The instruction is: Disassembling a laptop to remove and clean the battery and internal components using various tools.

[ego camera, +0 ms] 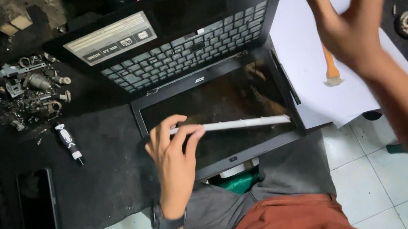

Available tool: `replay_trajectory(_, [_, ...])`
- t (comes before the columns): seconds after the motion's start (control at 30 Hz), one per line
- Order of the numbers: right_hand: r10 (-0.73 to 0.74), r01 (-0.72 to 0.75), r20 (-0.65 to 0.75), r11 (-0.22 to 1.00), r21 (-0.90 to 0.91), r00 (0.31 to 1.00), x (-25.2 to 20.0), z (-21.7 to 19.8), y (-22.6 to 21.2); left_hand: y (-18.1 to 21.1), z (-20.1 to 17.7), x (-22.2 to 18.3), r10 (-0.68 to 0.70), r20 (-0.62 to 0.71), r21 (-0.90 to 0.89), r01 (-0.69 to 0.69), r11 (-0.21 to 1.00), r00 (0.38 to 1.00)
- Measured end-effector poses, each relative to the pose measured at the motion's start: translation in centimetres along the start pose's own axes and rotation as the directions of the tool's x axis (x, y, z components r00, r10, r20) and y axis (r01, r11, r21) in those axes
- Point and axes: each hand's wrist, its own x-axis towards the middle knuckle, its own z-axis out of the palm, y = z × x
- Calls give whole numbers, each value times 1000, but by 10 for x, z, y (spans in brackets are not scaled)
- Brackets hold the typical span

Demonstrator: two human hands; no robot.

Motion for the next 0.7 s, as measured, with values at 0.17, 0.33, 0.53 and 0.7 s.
replay_trajectory(0.17, [488, -662, 522, 719, 214, 699, -80, -8, -79, 26, -15, -21, -28, -154, -242, -10, 970, 988])
replay_trajectory(0.33, [586, -842, 622, 221, 493, 518, -128, -24, -96, 43, -24, -21, -31, -120, -239, 1, 971, 992])
replay_trajectory(0.53, [728, -799, 381, 381, 466, 570, -146, -30, -109, 49, -27, -29, -52, -200, -300, -11, 954, 978])
replay_trajectory(0.7, [743, -727, 261, 409, 551, 616, -151, -27, -112, 37, -14, -50, -204, -259, -500, 49, 865, 944])
